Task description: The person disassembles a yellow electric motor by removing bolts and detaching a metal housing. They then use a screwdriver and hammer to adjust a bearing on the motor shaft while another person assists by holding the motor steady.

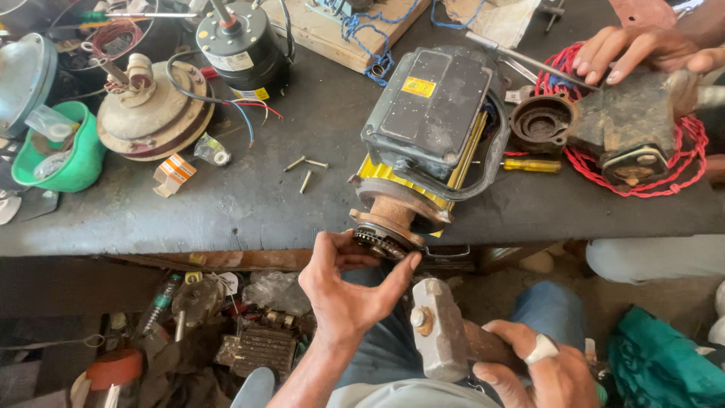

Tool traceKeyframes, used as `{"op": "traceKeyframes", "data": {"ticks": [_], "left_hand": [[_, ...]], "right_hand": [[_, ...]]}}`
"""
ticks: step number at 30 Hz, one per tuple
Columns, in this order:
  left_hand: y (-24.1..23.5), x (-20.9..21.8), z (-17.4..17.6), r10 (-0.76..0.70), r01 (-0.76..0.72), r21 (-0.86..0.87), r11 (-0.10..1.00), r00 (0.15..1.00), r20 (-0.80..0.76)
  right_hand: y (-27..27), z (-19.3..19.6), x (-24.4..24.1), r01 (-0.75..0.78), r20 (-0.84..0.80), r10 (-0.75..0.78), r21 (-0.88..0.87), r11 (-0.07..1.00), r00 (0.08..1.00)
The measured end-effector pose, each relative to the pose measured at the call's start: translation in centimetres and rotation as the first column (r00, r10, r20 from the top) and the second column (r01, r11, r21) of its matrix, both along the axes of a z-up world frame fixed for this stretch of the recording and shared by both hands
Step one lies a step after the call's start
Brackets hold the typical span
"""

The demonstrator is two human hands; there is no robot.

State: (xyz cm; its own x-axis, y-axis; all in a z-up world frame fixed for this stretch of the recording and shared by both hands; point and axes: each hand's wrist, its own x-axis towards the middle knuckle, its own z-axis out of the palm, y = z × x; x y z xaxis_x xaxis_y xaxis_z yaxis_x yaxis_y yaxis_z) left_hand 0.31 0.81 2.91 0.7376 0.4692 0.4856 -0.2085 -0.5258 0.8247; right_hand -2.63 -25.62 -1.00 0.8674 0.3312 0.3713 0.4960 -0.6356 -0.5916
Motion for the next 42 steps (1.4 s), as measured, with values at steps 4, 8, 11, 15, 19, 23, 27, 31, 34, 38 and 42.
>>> {"op": "traceKeyframes", "data": {"ticks": [4,8,11,15,19,23,27,31,34,38,42], "left_hand": [[-0.3,0.8,-0.5,-0.23,0.003,-0.636,0.772,0.933,-0.275],[-1.2,1.1,-1.1,-0.507,-0.036,-0.985,0.171,0.854,-0.119],[-0.9,0.8,-1.4,-0.553,-0.035,-0.988,0.151,0.826,-0.114],[-0.2,0.4,-1.2,-0.57,-0.032,-0.996,0.082,0.818,-0.074],[-0.1,0.3,-0.9,-0.592,0.01,-0.999,0.039,0.806,-0.015],[0.0,0.2,-0.6,-0.576,0.017,-1.0,-0.001,0.817,0.015],[0.1,0.8,-0.5,-0.592,-0.059,-0.995,0.084,0.8,-0.098],[0.2,0.4,-0.6,-0.54,-0.023,-0.999,0.036,0.841,-0.039],[0.5,0.2,-1.0,-0.573,-0.073,-0.992,0.101,0.811,-0.118],[0.0,-0.1,-2.1,-0.426,0.136,-0.939,0.316,0.905,-0.012],[-0.7,-1.1,-1.6,-0.104,0.133,-0.312,0.941,0.989,0.11]], "right_hand": [[-0.5,0.1,0.1,-0.004,-0.012,0.004,-0.002,1.0,1.0],[-0.4,0.2,0.0,0.03,-0.056,-0.032,-0.027,0.999,0.998],[-0.3,0.4,-0.3,0.094,-0.032,-0.097,-0.069,0.993,0.995],[0.7,1.0,-0.1,-0.002,0.063,0.002,-0.001,1.0,0.998],[1.6,2.3,0.4,-0.019,0.062,0.021,-0.034,0.999,0.998],[2.4,4.5,1.6,-0.119,-0.113,0.115,-0.036,0.992,0.987],[4.2,6.7,3.1,-0.315,0.206,0.314,-0.028,0.949,0.927],[6.0,7.1,3.2,-0.156,0.086,0.168,-0.131,0.979,0.982],[5.2,6.8,2.4,-0.206,0.163,0.216,-0.075,0.976,0.963],[2.3,5.1,1.5,-0.072,0.18,0.093,-0.12,0.99,0.979],[-1.1,3.4,1.7,0.15,0.161,-0.127,-0.141,0.979,0.979]]}}
